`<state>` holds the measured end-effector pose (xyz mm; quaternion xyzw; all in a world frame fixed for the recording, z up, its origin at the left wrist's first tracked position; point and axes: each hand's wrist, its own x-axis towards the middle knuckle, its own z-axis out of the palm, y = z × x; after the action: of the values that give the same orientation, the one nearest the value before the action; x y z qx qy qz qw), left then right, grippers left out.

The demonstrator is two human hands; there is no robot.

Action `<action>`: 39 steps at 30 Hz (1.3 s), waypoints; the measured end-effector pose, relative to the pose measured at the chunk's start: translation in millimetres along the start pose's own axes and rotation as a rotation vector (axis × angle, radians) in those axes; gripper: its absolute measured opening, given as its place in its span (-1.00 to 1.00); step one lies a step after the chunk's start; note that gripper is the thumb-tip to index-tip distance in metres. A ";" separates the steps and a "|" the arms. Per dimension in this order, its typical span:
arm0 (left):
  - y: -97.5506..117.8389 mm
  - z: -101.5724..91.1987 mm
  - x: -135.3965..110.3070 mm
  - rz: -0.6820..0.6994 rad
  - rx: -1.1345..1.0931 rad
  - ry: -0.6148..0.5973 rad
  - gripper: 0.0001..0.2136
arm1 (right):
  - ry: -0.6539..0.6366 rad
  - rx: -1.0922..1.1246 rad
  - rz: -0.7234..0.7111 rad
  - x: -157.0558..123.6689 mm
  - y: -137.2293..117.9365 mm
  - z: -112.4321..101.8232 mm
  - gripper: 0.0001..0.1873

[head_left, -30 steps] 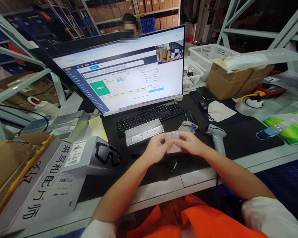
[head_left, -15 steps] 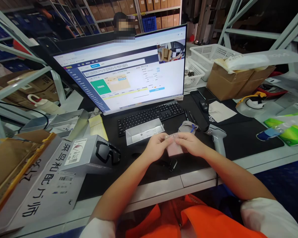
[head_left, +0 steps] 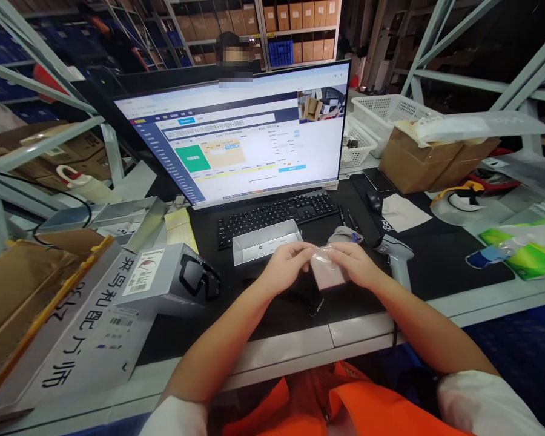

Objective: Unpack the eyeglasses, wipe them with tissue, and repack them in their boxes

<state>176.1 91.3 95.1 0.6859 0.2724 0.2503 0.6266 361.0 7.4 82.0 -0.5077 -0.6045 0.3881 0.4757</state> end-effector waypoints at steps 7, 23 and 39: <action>-5.5 3.1 -2.2 0.006 0.114 0.030 -0.66 | -0.071 0.005 0.065 -0.9 5.9 0.6 -0.41; 5.2 -7.8 -2.1 0.034 0.009 0.126 -0.74 | -0.060 -0.096 -0.021 0.0 11.4 -3.4 -0.49; -7.9 -53.2 -89.7 0.247 0.904 0.410 -0.83 | -0.090 -0.200 -0.030 -12.9 10.3 14.6 -0.53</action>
<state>74.0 68.6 91.8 0.8522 0.3880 0.3090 0.1665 349.7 -3.1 66.3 -0.5254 -0.6685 0.3411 0.4010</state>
